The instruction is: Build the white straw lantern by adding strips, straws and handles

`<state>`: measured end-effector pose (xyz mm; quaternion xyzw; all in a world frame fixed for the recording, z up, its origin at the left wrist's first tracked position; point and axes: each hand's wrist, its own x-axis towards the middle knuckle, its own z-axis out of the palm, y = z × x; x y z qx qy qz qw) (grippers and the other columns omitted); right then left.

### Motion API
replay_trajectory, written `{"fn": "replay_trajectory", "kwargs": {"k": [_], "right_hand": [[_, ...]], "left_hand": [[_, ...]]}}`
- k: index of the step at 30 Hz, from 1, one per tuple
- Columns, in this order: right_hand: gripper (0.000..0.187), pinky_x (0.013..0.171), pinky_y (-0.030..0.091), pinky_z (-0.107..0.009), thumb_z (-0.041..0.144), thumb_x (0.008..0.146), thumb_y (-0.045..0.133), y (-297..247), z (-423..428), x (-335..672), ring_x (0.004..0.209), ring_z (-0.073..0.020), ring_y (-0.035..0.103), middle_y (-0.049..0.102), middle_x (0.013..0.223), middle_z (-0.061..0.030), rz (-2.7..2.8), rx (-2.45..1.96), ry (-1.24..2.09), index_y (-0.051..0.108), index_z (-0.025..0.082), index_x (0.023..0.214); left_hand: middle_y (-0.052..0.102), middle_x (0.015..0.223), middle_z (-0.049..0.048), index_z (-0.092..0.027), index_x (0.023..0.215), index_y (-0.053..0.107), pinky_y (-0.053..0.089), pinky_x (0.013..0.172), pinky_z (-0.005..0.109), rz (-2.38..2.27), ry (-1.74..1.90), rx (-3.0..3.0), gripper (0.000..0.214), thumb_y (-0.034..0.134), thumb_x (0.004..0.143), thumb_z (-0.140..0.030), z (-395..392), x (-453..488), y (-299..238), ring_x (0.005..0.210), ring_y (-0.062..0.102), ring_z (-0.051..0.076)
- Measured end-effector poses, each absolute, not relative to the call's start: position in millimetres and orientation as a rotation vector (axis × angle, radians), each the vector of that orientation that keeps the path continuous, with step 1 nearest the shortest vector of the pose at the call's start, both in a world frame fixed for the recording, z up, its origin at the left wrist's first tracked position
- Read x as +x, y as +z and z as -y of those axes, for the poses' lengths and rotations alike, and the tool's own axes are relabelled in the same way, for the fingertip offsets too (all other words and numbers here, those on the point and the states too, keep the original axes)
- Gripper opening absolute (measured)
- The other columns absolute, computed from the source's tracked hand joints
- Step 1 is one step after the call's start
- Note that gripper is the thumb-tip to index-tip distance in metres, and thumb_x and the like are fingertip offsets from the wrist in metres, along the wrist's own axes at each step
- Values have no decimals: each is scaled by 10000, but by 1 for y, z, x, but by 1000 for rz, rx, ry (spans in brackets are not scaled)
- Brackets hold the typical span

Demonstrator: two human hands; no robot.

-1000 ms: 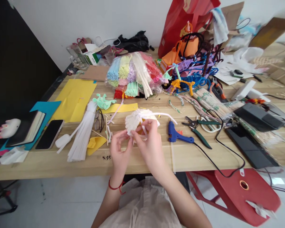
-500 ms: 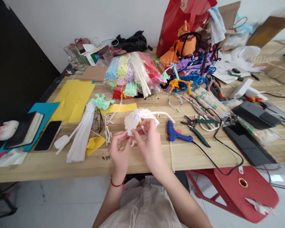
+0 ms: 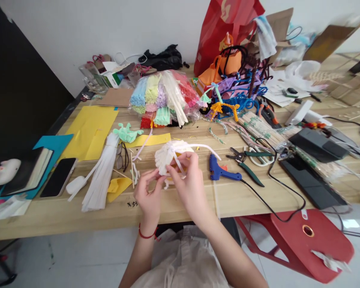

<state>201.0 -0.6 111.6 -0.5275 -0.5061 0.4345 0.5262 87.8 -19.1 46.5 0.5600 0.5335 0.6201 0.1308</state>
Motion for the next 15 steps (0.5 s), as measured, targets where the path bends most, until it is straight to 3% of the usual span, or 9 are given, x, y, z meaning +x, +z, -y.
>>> {"fn": "replay_trajectory", "kwargs": {"k": [9, 13, 15], "right_hand": [[305, 620, 512, -274, 287, 802, 651, 110, -2, 205, 755, -169, 679, 638, 806, 16, 1205, -1215, 1081, 370, 264, 917], [265, 637, 507, -282, 287, 825, 631, 110, -2, 204, 743, -165, 670, 675, 825, -2, 1249, -1269, 984, 386, 255, 922], [261, 663, 509, -292, 279, 827, 633, 109, -2, 202, 737, -162, 665, 684, 813, 0, 1267, -1273, 933, 390, 253, 920]], "left_hand": [[688, 911, 38, -206, 983, 647, 545, 787, 340, -1559, 1797, 1770, 161, 684, 827, -196, 16, 88, 51, 863, 662, 169], [607, 958, 43, -239, 1048, 630, 516, 810, 362, -1587, 1794, 1696, 288, 735, 784, -290, 30, 89, 85, 835, 593, 172], [576, 932, 50, -281, 1042, 637, 527, 754, 355, -1436, 1786, 1546, 182, 625, 868, -330, 49, 87, 107, 798, 572, 175]]}}
